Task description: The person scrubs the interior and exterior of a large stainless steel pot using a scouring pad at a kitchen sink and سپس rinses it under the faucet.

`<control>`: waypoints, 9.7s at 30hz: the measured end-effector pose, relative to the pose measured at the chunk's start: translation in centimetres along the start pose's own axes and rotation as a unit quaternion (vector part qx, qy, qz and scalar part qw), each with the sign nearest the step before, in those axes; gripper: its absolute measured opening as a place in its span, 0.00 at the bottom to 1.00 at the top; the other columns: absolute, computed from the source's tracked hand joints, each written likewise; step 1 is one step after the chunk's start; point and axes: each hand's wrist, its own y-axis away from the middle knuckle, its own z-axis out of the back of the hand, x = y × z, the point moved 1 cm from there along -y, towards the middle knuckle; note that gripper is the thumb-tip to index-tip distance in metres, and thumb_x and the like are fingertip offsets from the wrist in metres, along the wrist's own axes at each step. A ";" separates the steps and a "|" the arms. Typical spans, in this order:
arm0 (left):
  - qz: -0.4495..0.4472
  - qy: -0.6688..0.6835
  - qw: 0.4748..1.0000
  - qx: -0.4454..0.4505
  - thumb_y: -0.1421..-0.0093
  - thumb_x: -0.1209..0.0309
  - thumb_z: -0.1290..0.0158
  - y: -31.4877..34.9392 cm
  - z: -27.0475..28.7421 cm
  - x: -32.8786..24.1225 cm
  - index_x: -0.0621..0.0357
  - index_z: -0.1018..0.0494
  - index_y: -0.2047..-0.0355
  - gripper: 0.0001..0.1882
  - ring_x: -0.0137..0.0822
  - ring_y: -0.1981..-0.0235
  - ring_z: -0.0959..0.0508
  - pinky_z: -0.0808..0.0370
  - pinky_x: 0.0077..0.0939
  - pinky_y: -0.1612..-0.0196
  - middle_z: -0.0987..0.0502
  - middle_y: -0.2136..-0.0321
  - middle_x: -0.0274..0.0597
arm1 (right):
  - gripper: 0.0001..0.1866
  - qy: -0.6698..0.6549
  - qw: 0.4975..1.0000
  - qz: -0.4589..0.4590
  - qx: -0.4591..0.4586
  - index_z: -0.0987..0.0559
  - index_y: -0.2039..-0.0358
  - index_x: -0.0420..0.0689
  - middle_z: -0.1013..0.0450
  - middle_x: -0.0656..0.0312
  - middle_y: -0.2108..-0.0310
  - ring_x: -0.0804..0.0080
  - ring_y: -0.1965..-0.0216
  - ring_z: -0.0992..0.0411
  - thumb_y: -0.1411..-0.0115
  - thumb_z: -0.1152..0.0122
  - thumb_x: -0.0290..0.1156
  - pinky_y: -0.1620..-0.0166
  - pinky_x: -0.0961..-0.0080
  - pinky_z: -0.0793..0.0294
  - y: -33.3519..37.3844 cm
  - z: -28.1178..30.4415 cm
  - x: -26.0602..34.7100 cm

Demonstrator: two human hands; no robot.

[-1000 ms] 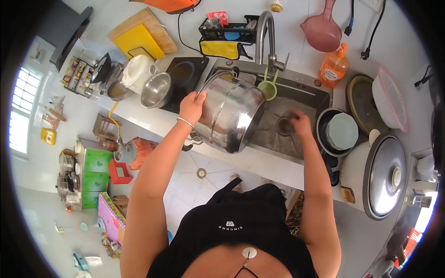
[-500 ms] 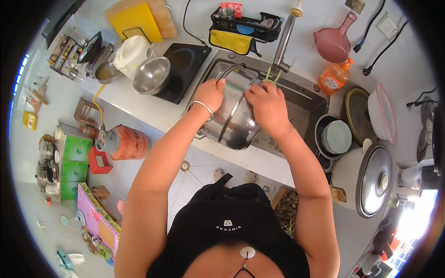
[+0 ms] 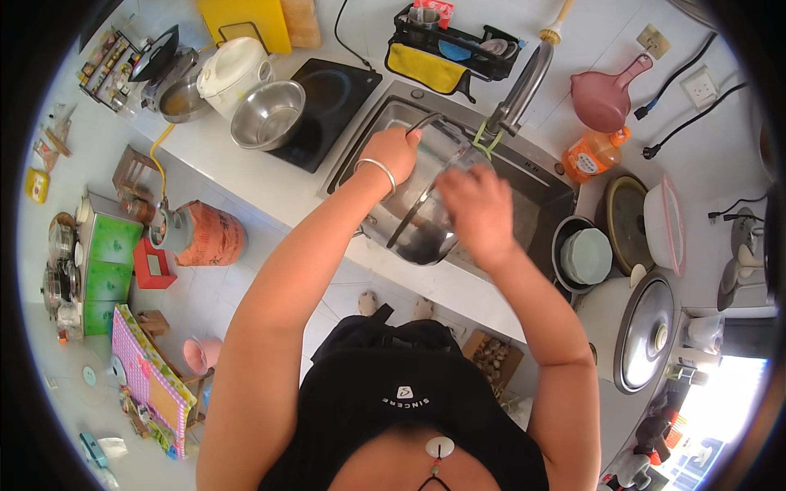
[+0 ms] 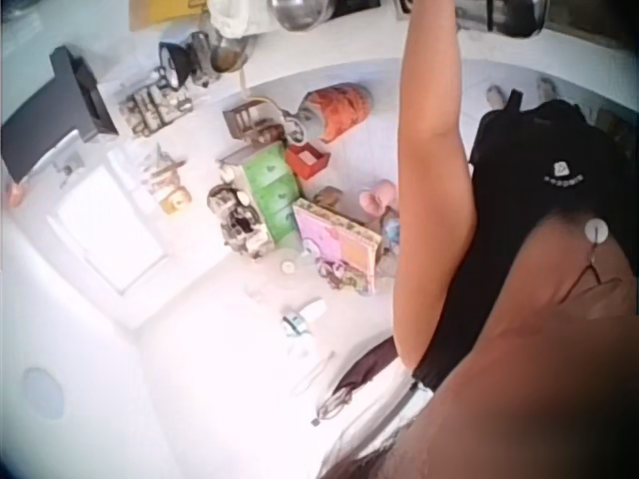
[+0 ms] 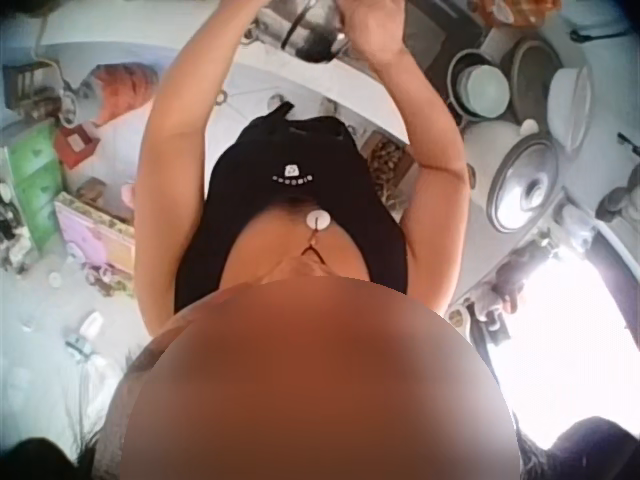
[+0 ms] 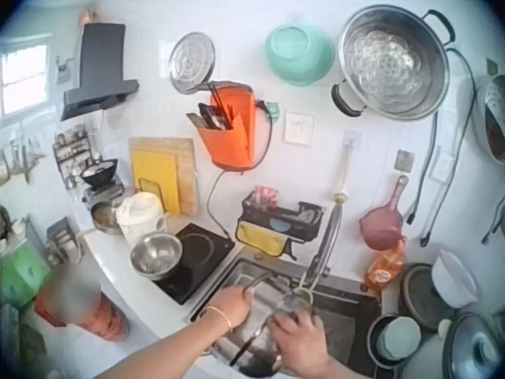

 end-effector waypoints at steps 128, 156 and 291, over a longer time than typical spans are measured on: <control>0.120 0.250 0.943 0.183 0.37 0.44 0.56 4.4 -0.4 2.0 0.63 0.28 0.69 0.29 0.30 0.75 0.36 0.35 0.28 0.69 0.32 0.79 0.36 | 0.23 0.065 0.996 0.058 -0.010 0.23 0.54 0.47 0.34 0.62 0.50 0.56 0.53 0.35 0.55 0.46 0.28 0.61 0.64 0.34 1.4 0.3 2.9; 0.194 0.420 0.846 0.266 0.38 0.42 0.53 3.0 1.7 0.7 0.63 0.29 0.55 0.32 0.31 0.63 0.26 0.25 0.29 0.63 0.25 0.62 0.42 | 0.23 -0.143 0.987 0.028 -0.067 0.23 0.56 0.47 0.30 0.67 0.54 0.60 0.52 0.35 0.57 0.42 0.22 0.55 0.65 0.32 1.3 -0.7 1.9; -0.062 0.317 0.939 -0.117 0.31 0.63 0.60 16.0 -2.5 1.4 0.64 0.32 0.82 0.24 0.28 0.87 0.34 0.36 0.24 0.81 0.32 0.89 0.37 | 0.05 -0.207 0.956 -0.183 -0.094 0.27 0.78 0.48 0.30 0.63 0.77 0.65 0.65 0.29 0.60 0.43 0.27 0.64 0.67 0.35 -4.3 -1.4 -0.1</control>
